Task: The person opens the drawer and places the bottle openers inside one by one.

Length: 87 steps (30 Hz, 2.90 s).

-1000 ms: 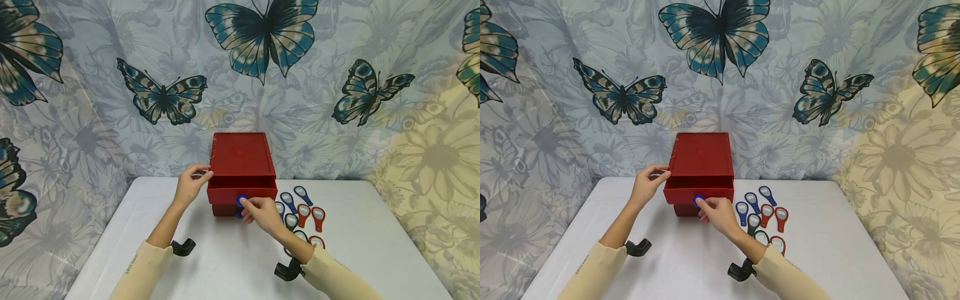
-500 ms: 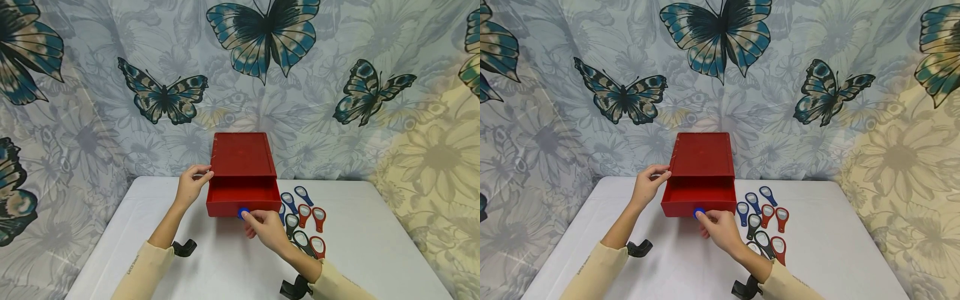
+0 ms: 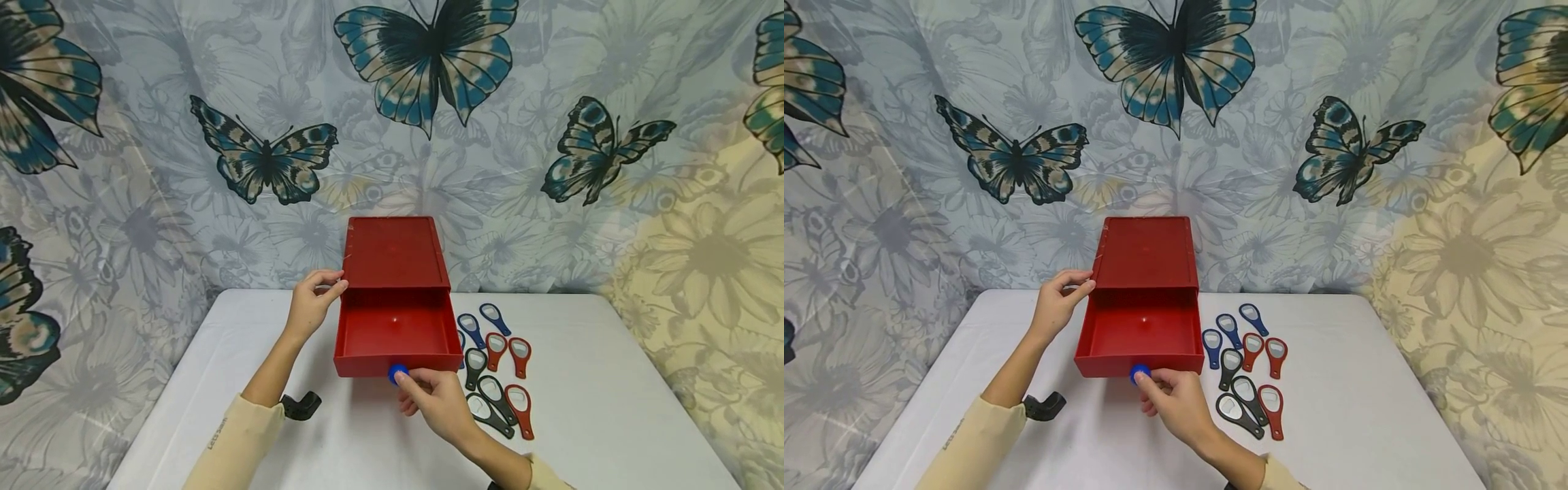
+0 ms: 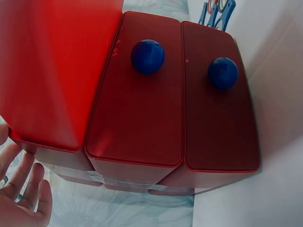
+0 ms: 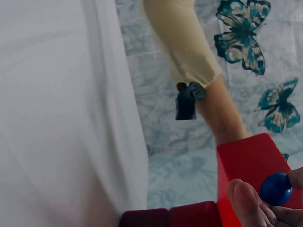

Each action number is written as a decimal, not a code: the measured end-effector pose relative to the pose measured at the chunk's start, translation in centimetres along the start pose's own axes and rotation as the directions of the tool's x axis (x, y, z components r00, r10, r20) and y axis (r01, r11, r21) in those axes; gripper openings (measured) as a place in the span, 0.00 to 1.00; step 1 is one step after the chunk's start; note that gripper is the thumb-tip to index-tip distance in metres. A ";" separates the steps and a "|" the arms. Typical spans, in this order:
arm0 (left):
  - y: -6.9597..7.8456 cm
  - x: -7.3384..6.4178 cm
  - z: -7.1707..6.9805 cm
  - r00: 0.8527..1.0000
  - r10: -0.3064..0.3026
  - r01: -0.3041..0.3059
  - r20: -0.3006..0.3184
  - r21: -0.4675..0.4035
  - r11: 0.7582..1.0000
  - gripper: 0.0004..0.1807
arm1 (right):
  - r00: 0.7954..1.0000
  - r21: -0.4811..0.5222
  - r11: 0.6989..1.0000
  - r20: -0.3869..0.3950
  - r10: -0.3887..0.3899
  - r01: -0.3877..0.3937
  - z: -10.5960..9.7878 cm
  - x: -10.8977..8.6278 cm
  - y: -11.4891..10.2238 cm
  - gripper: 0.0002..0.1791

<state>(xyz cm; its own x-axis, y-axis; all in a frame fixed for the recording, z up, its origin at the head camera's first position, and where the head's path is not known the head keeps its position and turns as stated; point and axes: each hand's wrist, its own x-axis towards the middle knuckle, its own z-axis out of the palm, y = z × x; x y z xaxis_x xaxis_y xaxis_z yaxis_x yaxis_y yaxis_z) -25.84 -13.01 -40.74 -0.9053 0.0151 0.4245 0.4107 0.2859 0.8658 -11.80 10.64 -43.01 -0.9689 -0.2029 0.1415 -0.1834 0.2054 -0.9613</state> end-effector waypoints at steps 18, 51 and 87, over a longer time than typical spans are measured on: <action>0.4 0.1 -0.2 1.000 -0.010 0.010 -0.004 -0.019 1.000 0.16 | 1.000 0.011 1.000 0.010 0.011 -0.011 0.2 0.2 0.0 0.15; 2.2 -0.6 0.0 0.999 -0.031 0.031 0.014 -0.011 0.999 0.15 | 0.961 -0.360 0.910 0.102 0.256 -0.205 -17.7 3.3 1.8 0.24; 3.1 -0.9 0.1 0.998 -0.057 0.057 0.021 -0.036 0.998 0.15 | 0.842 -0.642 0.545 -0.385 0.378 -0.539 -19.5 4.8 13.5 0.21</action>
<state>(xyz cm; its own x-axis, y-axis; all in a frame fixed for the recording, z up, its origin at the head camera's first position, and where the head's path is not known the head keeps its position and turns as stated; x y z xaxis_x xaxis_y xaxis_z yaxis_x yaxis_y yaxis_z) -23.75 -12.04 -38.43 -0.9292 0.0192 0.3692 0.3618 0.2519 0.8976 -22.17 31.15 -50.70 -0.9488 0.2760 -0.1537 0.3159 0.8362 -0.4483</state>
